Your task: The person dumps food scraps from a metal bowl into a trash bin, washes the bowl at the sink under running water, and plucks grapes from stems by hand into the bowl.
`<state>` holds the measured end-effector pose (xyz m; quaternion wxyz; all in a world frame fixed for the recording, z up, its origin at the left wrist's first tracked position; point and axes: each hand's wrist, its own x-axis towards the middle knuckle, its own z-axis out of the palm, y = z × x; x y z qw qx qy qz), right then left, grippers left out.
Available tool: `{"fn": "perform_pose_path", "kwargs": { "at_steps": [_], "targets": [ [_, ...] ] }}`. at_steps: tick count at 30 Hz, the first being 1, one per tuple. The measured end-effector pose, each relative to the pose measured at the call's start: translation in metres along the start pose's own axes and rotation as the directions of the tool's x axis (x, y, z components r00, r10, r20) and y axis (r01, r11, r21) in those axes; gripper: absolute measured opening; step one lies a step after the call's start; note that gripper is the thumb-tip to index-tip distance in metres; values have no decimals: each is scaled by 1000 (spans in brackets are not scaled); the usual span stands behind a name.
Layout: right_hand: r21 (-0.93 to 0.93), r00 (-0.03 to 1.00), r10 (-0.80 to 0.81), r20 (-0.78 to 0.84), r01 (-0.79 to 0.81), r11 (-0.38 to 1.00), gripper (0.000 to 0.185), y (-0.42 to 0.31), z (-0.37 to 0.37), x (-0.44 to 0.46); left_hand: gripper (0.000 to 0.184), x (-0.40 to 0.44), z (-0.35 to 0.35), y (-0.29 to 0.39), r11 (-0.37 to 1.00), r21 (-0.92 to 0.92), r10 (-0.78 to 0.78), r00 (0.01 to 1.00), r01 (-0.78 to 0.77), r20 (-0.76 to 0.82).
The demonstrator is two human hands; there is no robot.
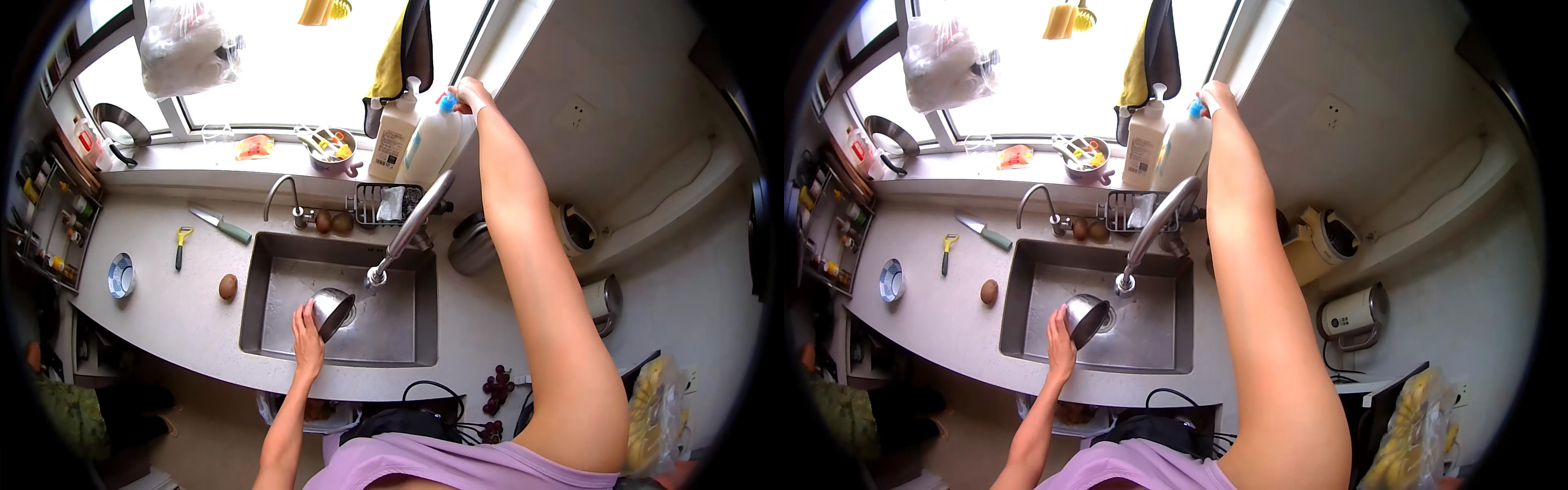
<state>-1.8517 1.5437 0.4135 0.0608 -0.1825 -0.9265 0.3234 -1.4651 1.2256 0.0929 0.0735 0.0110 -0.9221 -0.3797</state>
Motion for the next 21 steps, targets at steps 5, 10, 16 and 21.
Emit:
{"fn": "perform_pose_path", "kwargs": {
  "at_steps": [5,10,16,21],
  "targets": [
    [-314,975,-224,-3,212,926,35,-10,-15,-7,69,6,2,-12,968,-220,-134,989,118,-62],
    [407,758,-576,307,443,799,49,-3,-16,-102,65,14,-14,5,501,-694,-514,823,517,242],
    [577,365,-674,642,348,739,32,109,126,-312,69,13,-17,13,498,-718,-488,842,486,231],
    [142,155,-748,645,938,317,51,214,235,-364,66,14,-6,26,544,-708,-435,873,450,221]
  ]
}}
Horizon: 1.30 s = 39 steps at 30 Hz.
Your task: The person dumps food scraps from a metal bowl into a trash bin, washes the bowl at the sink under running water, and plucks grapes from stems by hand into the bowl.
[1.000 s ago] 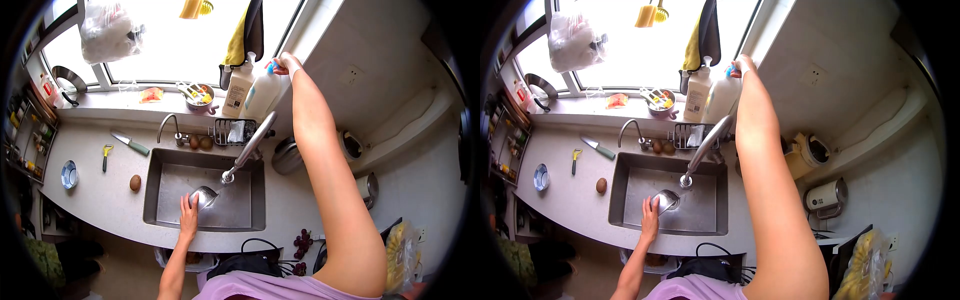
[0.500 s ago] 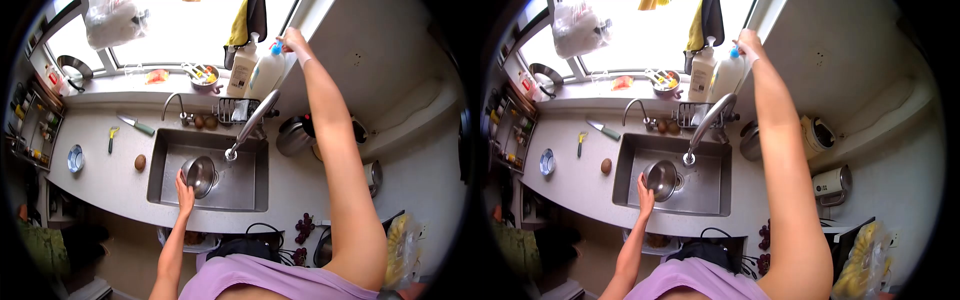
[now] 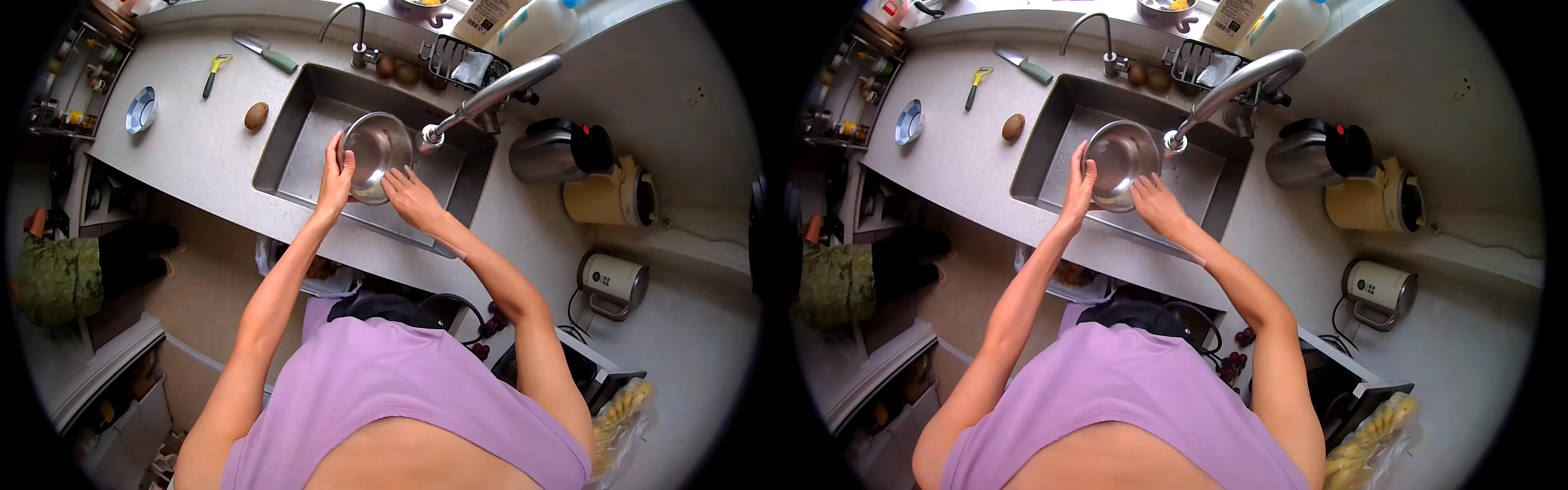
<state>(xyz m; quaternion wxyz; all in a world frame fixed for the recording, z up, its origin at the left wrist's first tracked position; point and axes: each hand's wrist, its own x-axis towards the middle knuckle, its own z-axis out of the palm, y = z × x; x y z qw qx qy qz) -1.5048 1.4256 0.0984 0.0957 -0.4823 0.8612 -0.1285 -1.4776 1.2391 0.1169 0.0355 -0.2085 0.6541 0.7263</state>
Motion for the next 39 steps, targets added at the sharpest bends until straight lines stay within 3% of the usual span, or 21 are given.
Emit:
{"fn": "perform_pose_path", "kwargs": {
  "at_steps": [2,4,6,7,8,12,13,15,16,18,19,20,23,24,26,28,30,32,35,38,39],
  "targets": [
    [240,997,68,25,-72,968,58,-25,9,2,63,6,5,-10,911,291,300,954,-292,19],
    [839,943,205,261,-327,434,65,-49,-6,15,60,-3,10,-19,909,331,266,964,-252,3],
    [891,956,169,241,-287,352,66,-30,4,15,59,4,7,-28,869,358,385,921,-341,-58],
    [549,977,104,184,-190,814,65,-12,11,5,58,9,0,-29,866,369,372,928,-337,-27],
    [29,984,14,175,-19,999,65,2,21,-4,58,5,-1,-30,869,371,362,932,-327,-27],
    [-413,975,-74,-208,-20,910,62,22,41,-6,60,3,9,-19,851,351,393,917,-389,64],
    [-28,990,85,-111,-89,996,61,-2,50,-5,60,1,14,-20,847,406,350,935,-344,60],
    [656,950,263,172,-309,689,59,-43,40,8,62,-2,15,-30,839,459,304,951,-293,50],
    [846,909,273,315,-399,354,60,-55,21,15,62,0,13,-33,839,459,307,951,-293,47],
    [928,958,220,186,-245,282,62,-42,37,7,62,4,-2,-37,866,392,344,939,-311,-15],
    [587,983,142,120,-186,788,63,-26,38,-2,61,8,-9,-33,829,447,354,934,-337,47],
    [26,993,40,108,-43,999,64,-11,39,-9,61,7,-11,-34,827,452,350,935,-334,50],
    [-442,973,-38,-226,-68,895,65,26,41,-9,59,12,-5,-21,811,446,367,923,-377,114],
    [-442,974,-39,-225,-66,894,65,22,51,-10,59,12,0,-17,812,446,367,923,-377,112],
    [216,983,182,-38,-169,962,65,-12,66,-8,58,13,9,-12,820,496,275,957,-285,95],
    [771,921,277,274,-383,509,60,-50,13,7,58,18,10,-18,819,493,296,952,-296,79],
    [484,990,134,36,-135,865,53,-27,44,-6,59,22,1,-21,813,503,302,951,-293,65],
    [-276,974,-38,-225,-26,961,39,12,45,-20,63,16,-10,25,852,504,-257,952,141,169],
    [-368,947,-176,-268,68,927,30,27,27,-17,73,36,-20,33,863,472,-316,921,179,229],
    [-58,961,-109,-253,97,994,22,5,27,-13,84,24,-14,37,927,305,-292,930,218,223],
    [137,937,96,-335,-52,989,19,-8,28,-8,87,14,-6,29,959,170,-254,951,225,178]
  ]
}}
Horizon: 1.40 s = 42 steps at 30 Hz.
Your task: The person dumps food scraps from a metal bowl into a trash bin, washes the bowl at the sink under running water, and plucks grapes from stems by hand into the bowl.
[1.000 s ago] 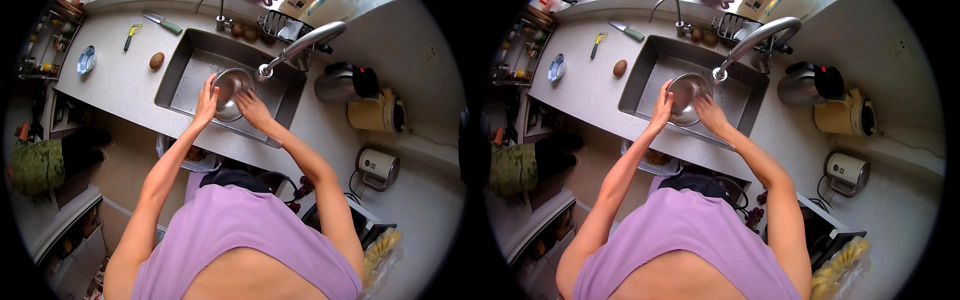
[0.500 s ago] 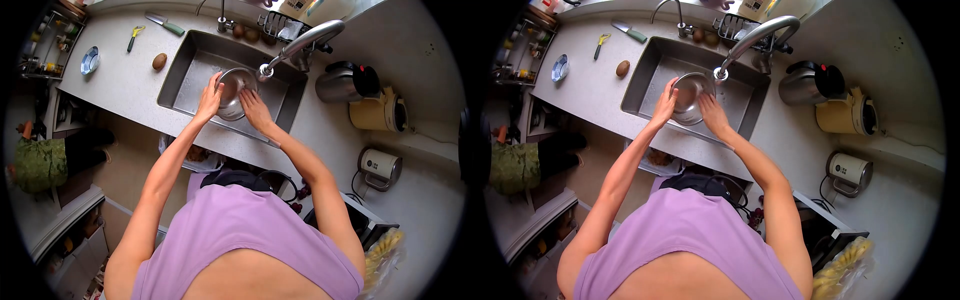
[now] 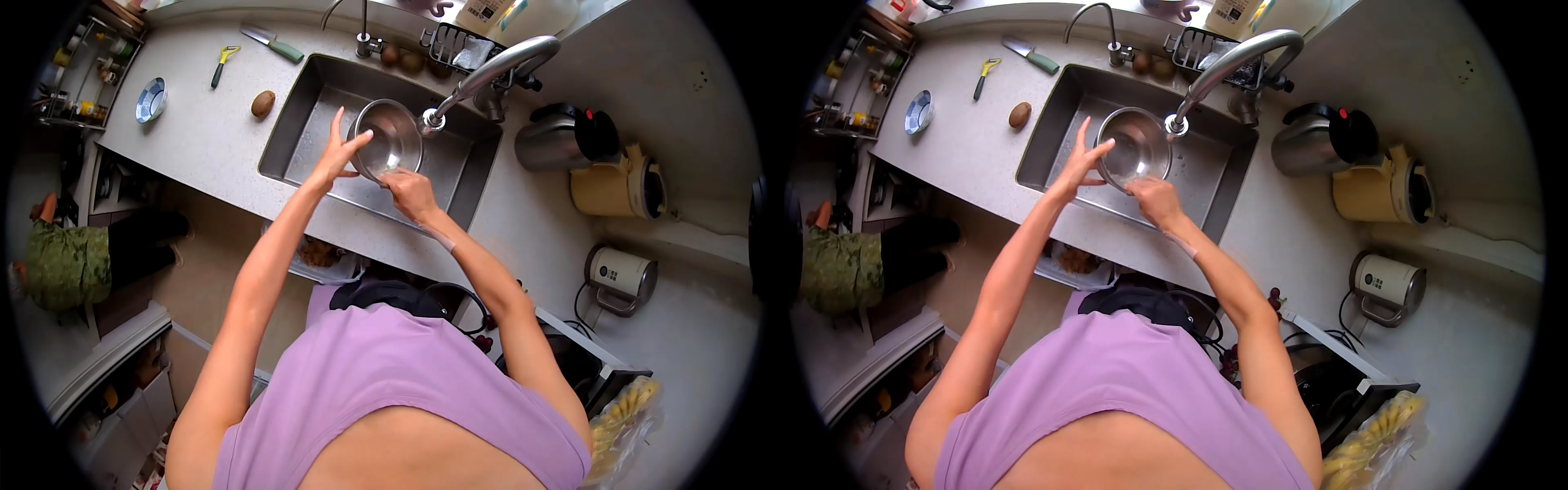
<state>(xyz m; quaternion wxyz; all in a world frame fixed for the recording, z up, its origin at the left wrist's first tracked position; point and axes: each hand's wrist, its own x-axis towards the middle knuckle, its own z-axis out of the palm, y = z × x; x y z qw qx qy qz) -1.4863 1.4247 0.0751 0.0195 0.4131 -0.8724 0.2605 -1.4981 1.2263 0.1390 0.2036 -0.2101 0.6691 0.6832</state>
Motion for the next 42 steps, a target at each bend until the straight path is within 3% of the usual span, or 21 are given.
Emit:
{"fn": "perform_pose_path", "kwargs": {
  "at_steps": [2,3,5,7,9,13,14,15,19,20,21,25,26,27,31,32,33,37,39,41,42],
  "targets": [
    [210,946,320,-62,-301,930,14,-26,5,13,90,-17,30,-17,983,-167,50,989,-73,-138],
    [213,945,321,-62,-302,929,14,-34,10,20,90,-14,39,-26,984,-164,48,989,-71,-139],
    [633,887,460,39,-379,676,19,-45,17,28,78,-14,50,-37,932,-87,294,874,-352,-387],
    [591,951,195,241,-304,747,39,-35,-1,20,67,-10,36,-41,923,-102,310,877,-370,-367],
    [-115,968,-88,235,117,986,53,11,5,1,62,-1,12,-49,914,-21,380,875,-405,-300],
    [-564,988,-94,122,147,813,57,15,10,0,61,-12,23,-34,893,172,450,837,-416,-311],
    [-124,985,77,157,-58,991,56,-17,11,1,61,-6,28,-38,882,231,468,818,-410,-336],
    [327,941,210,265,-293,899,55,-37,9,5,61,-4,30,-43,884,227,466,818,-409,-338],
    [619,887,221,405,-444,648,52,-34,3,7,61,2,18,-49,893,143,448,825,-426,-345],
    [225,956,123,266,-186,956,53,-1,13,-7,61,4,11,-52,876,211,479,831,-434,-282],
    [-269,981,-45,191,96,958,54,19,17,-14,61,8,9,-53,849,276,511,832,-450,-216],
    [-491,995,-2,101,51,870,54,9,17,-9,62,1,24,-43,885,263,448,856,-384,-259],
    [-32,969,155,193,-152,988,53,-23,18,-4,61,0,30,-42,878,297,454,847,-374,-275],
    [405,908,244,341,-376,833,53,-41,21,2,61,1,30,-48,879,294,454,847,-375,-276],
    [743,890,213,403,-454,491,53,-28,35,1,61,8,11,-58,911,244,402,852,-334,-335],
    [371,935,108,339,-238,898,52,-5,31,-11,61,11,0,-58,895,282,412,883,-346,-226],
    [-133,942,-26,335,74,988,51,15,25,-16,60,13,-7,-56,875,315,420,900,-368,-115],
    [-493,988,-89,126,140,858,55,30,12,-10,60,-6,-1,-13,977,204,82,991,-59,-104],
    [-164,982,91,165,-64,984,49,3,33,-16,60,2,1,-15,965,230,150,983,-123,-104],
    [425,774,331,539,-590,687,54,-48,8,15,60,24,3,-31,812,561,247,965,-160,-83],
    [453,832,268,486,-502,736,53,-42,13,12,60,40,-3,-51,723,643,387,919,-253,-74]
  ]
}}
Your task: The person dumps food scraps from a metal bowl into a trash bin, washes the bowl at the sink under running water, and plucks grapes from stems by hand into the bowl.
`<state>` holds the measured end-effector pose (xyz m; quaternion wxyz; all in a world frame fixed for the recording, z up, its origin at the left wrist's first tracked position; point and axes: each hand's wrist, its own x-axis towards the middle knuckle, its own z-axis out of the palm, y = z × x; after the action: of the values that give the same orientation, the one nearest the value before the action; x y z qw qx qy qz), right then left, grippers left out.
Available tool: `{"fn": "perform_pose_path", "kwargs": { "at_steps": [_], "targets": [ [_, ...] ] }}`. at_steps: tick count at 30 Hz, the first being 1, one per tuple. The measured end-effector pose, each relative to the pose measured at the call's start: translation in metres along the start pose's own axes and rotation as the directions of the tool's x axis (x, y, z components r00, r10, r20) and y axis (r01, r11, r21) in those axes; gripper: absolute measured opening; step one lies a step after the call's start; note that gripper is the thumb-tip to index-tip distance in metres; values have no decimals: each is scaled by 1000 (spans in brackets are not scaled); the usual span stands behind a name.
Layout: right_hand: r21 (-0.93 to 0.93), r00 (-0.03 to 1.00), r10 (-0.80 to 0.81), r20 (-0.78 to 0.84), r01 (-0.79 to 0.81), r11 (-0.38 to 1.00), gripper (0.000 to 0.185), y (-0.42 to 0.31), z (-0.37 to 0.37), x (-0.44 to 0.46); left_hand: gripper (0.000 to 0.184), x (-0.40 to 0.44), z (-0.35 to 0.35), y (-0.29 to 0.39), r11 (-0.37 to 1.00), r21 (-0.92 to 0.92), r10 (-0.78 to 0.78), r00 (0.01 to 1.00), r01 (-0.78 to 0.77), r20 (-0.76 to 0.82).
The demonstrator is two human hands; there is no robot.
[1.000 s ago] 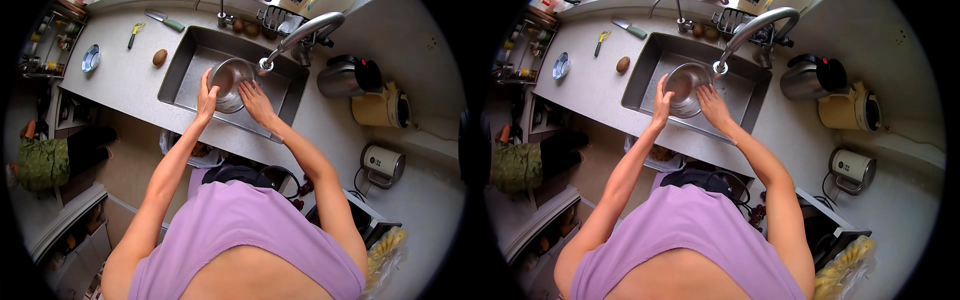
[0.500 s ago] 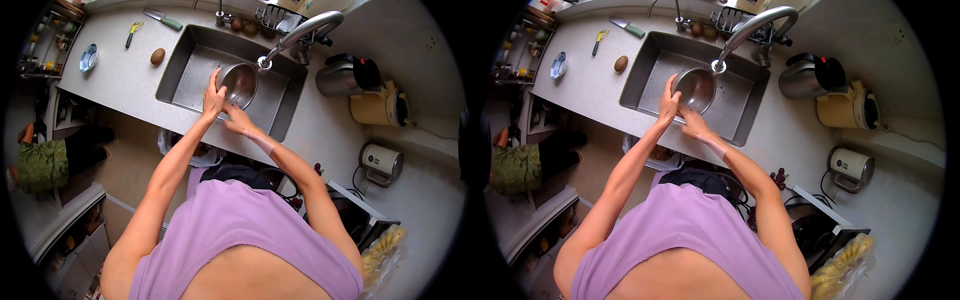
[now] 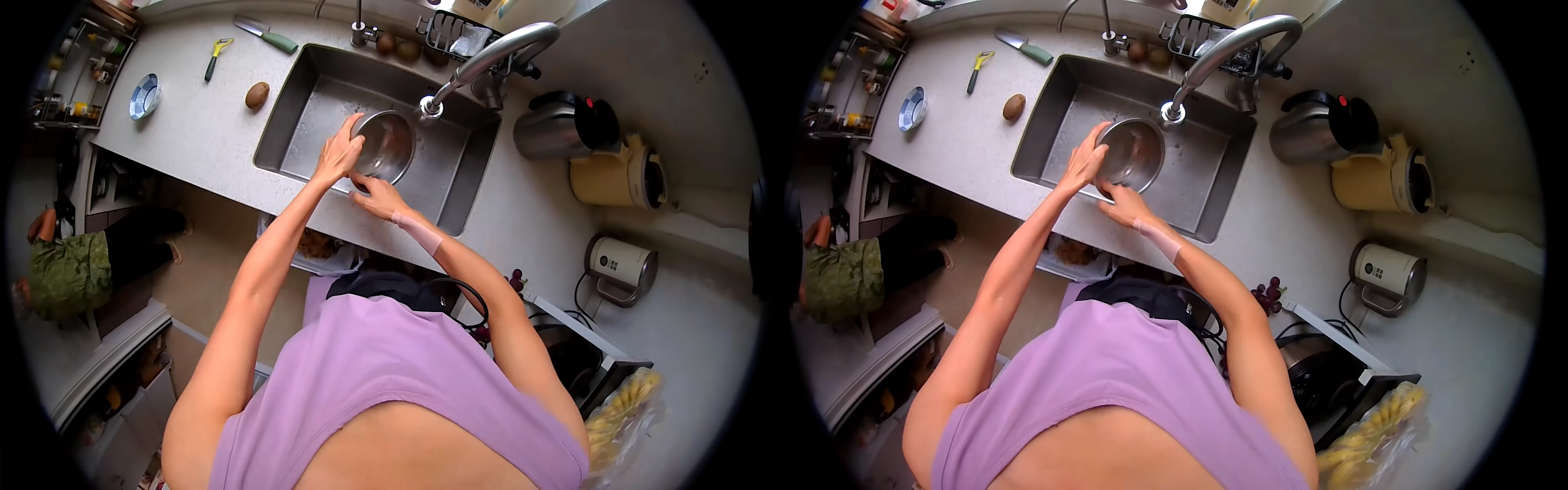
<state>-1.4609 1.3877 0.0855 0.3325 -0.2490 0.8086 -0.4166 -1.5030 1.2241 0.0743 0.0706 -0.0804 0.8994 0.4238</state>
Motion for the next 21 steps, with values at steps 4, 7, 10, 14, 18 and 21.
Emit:
{"fn": "perform_pose_path", "kwargs": {
  "at_steps": [4,7,10,14,18,21],
  "targets": [
    [-890,806,-585,-93,196,411,37,52,-40,-7,65,4,-44,10,933,-202,-220,916,298,335],
    [-896,773,-633,54,316,310,33,55,-58,-4,68,10,-67,30,883,-145,-283,755,445,591],
    [-796,744,-668,0,404,451,25,52,-43,-8,79,-2,-54,28,841,-365,-198,856,399,478],
    [-360,828,-313,-465,146,921,17,8,-8,-4,90,-53,-11,53,643,-712,-175,959,282,222],
    [232,898,149,-413,-54,971,30,-11,14,10,74,-53,25,45,742,-669,-119,975,-39,-189],
    [-417,861,-451,-237,329,847,48,16,-7,-5,61,-47,8,33,777,-622,-89,959,-103,-271]
  ]
}}
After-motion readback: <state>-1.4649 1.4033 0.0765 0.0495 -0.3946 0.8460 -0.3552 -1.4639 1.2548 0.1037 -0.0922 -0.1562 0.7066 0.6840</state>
